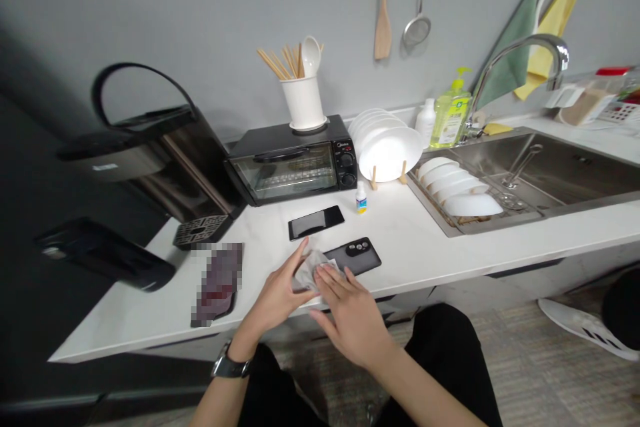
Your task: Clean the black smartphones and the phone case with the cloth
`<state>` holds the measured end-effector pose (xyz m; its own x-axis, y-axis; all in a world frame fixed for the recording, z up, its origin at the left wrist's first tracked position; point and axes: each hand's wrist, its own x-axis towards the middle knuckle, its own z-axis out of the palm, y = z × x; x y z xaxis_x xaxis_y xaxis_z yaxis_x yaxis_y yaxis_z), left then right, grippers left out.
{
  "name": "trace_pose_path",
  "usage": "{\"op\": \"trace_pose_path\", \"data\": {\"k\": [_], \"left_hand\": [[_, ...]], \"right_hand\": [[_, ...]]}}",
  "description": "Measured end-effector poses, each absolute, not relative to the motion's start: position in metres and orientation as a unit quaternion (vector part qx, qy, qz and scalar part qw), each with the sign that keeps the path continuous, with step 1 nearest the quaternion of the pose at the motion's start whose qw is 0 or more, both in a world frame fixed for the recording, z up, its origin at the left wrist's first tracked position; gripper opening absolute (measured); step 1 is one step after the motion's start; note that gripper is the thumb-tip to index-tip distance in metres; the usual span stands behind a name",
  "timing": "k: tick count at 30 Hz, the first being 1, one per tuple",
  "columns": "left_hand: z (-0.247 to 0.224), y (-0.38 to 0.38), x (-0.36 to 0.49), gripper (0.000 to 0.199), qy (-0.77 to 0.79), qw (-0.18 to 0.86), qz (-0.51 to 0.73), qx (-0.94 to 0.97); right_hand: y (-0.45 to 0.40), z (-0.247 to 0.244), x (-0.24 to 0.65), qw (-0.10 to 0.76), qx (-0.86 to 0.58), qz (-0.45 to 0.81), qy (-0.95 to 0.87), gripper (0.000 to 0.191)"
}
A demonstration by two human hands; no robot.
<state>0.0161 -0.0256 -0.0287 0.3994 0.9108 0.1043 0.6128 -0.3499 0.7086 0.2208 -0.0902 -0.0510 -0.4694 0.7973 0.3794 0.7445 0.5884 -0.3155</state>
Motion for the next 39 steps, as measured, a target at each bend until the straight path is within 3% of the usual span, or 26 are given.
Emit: {"op": "trace_pose_path", "data": {"k": [5,9,16,21,27,31,35,39], "left_hand": [[-0.025,-0.025,0.018,0.110,0.491,0.300,0.241,0.781],[-0.025,-0.024,0.019,0.112,0.501,0.300,0.239,0.775],[-0.029,-0.024,0.015,0.102,0.476,0.297,0.245,0.791],[-0.029,-0.026,0.015,0.107,0.486,0.288,0.241,0.789],[-0.022,-0.027,0.021,0.107,0.483,0.305,0.251,0.781],[-0.023,-0.028,0.021,0.105,0.480,0.306,0.258,0.781],[-0.029,-0.027,0.016,0.101,0.460,0.291,0.260,0.797],[-0.030,-0.027,0.015,0.105,0.467,0.279,0.246,0.803]], "right_hand": [[-0.084,-0.066,0.293,0.240,-0.536,-0.028,-0.809,0.061],[-0.052,-0.066,0.287,0.268,-0.590,-0.057,-0.759,0.062],[-0.057,-0.048,0.187,0.294,-0.467,0.058,-0.832,0.062],[-0.085,-0.053,0.221,0.268,-0.419,0.075,-0.864,0.055],[-0.071,-0.067,0.294,0.244,-0.531,-0.020,-0.811,0.055],[-0.043,-0.061,0.256,0.275,-0.558,-0.028,-0.783,0.053],[-0.047,-0.051,0.194,0.284,-0.482,0.034,-0.828,0.054],[-0.073,-0.050,0.200,0.272,-0.404,0.080,-0.870,0.054]]}}
